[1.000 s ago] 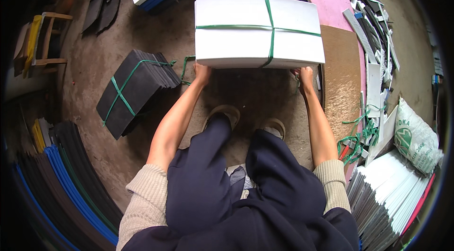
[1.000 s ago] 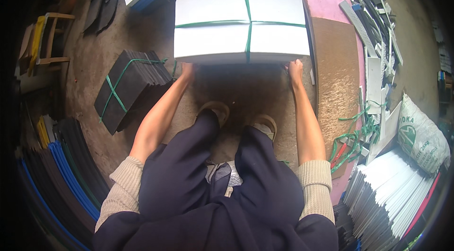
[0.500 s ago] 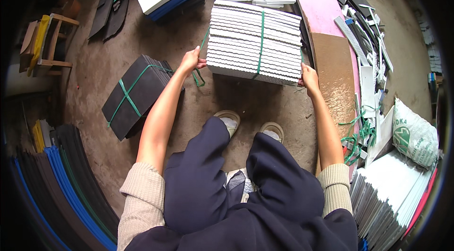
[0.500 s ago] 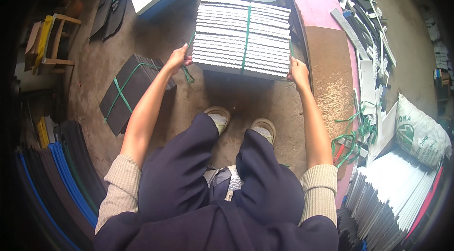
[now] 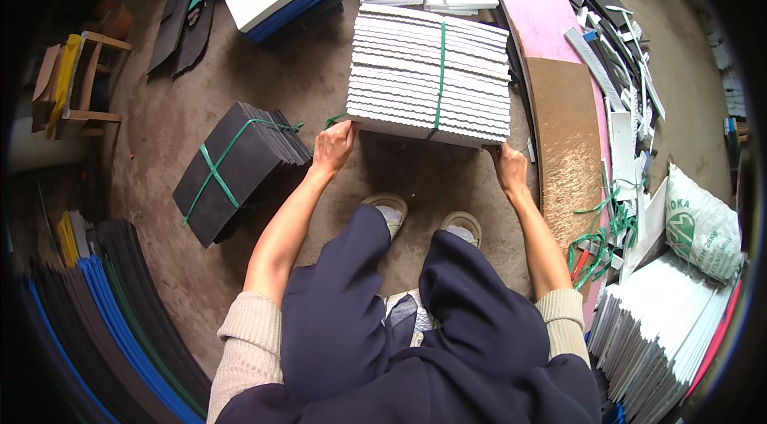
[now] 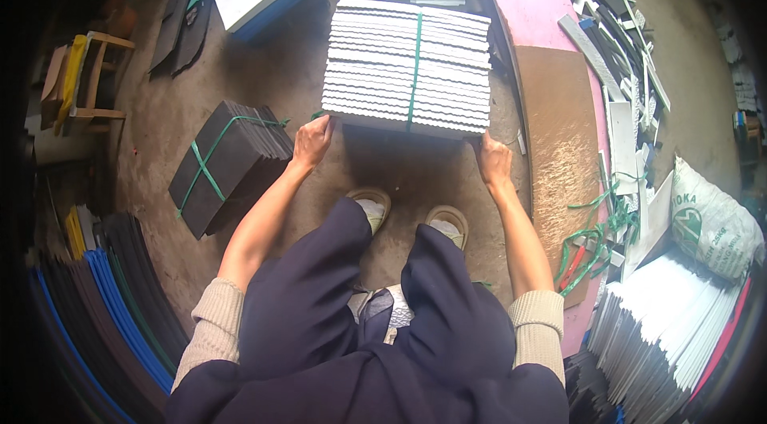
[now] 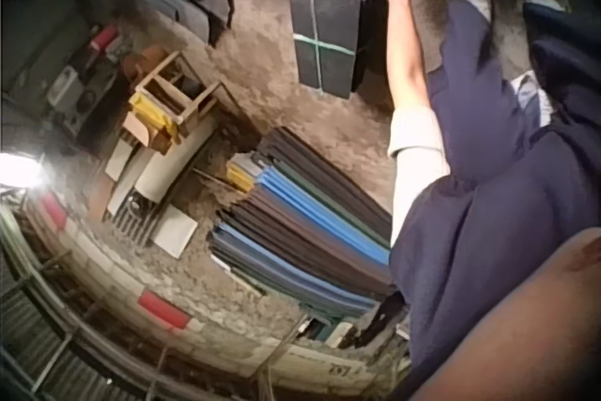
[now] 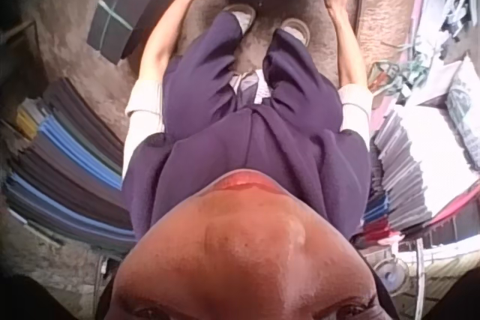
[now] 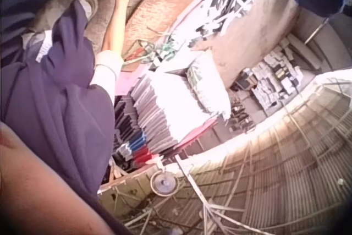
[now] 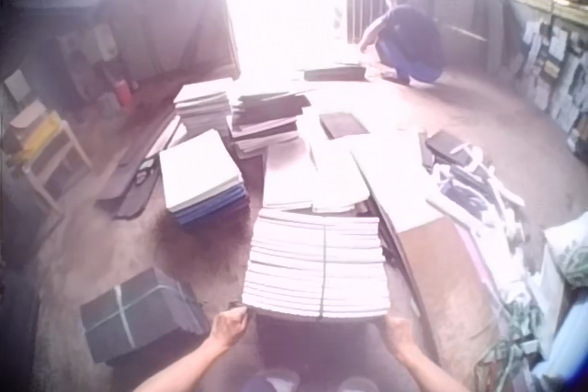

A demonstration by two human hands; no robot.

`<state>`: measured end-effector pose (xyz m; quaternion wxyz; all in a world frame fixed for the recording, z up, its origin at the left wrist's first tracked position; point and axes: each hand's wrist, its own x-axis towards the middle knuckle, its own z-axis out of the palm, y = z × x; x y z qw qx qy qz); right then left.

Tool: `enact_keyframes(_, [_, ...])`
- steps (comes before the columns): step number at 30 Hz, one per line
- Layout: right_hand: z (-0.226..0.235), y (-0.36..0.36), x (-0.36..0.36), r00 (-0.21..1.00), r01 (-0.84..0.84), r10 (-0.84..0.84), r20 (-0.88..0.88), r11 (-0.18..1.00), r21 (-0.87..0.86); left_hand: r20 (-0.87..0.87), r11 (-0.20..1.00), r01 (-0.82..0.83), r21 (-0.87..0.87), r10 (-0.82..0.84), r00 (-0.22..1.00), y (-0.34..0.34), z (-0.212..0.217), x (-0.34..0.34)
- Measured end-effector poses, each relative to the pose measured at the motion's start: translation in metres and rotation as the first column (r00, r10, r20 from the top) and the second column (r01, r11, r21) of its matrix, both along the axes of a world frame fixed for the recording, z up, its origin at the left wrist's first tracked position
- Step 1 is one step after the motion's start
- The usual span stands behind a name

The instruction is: The person gathers loose white and colored sheets, aligns them into stacks, and secures each stack with green plastic strapping. The person then places the finished bundles aside and repeats the process with additional sheets.

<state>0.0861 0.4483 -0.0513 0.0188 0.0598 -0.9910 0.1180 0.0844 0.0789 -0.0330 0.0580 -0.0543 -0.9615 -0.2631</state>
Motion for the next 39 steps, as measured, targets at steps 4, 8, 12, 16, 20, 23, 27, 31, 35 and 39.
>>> enact_keyframes(4, [0.043,-0.012,-0.011,0.998,0.012,-0.027,-0.06,0.97,-0.243,-0.146,0.991,-0.099,0.087,0.112,0.983,0.003,0.051,-0.031])
enact_keyframes(8, [0.131,-0.013,-0.059,0.993,0.032,-0.085,-0.088,0.878,-0.478,-0.155,0.968,-0.142,0.205,0.176,0.972,0.016,0.136,-0.087])
enact_keyframes(12, [0.163,0.0,-0.072,0.981,0.192,-0.163,0.103,0.79,-0.582,0.034,0.976,-0.157,0.149,0.154,0.988,0.023,0.166,-0.1])
enact_keyframes(16, [0.152,0.012,-0.077,0.96,0.251,-0.176,0.218,0.885,-0.392,0.187,0.985,-0.172,0.035,0.162,0.969,0.038,0.151,-0.089])
enact_keyframes(20, [0.133,0.036,-0.081,0.951,0.245,-0.151,0.27,0.899,-0.362,0.16,0.987,-0.089,-0.134,0.111,0.981,0.06,0.156,-0.089])
enact_keyframes(23, [0.152,0.044,-0.088,0.894,0.288,-0.093,0.438,0.868,-0.404,0.153,0.973,-0.024,-0.228,0.06,0.986,0.065,0.182,-0.094])
enact_keyframes(27, [0.177,0.024,-0.091,0.949,0.118,-0.031,0.314,0.957,-0.264,0.16,0.951,0.088,-0.296,-0.041,0.986,0.087,0.191,-0.1])
enact_keyframes(31, [0.16,-0.01,-0.089,0.968,0.156,-0.101,0.229,0.96,-0.234,0.184,0.958,0.225,-0.18,-0.191,0.964,0.106,0.164,-0.096])
enact_keyframes(35, [0.16,-0.025,-0.086,0.948,0.275,-0.235,0.214,0.944,-0.182,0.159,0.948,0.246,-0.203,-0.216,0.963,0.115,0.144,-0.094])
enact_keyframes(39, [0.162,-0.035,-0.084,0.954,0.274,-0.258,0.154,0.957,-0.094,0.127,0.948,0.212,-0.236,-0.186,0.974,0.122,0.142,-0.093])
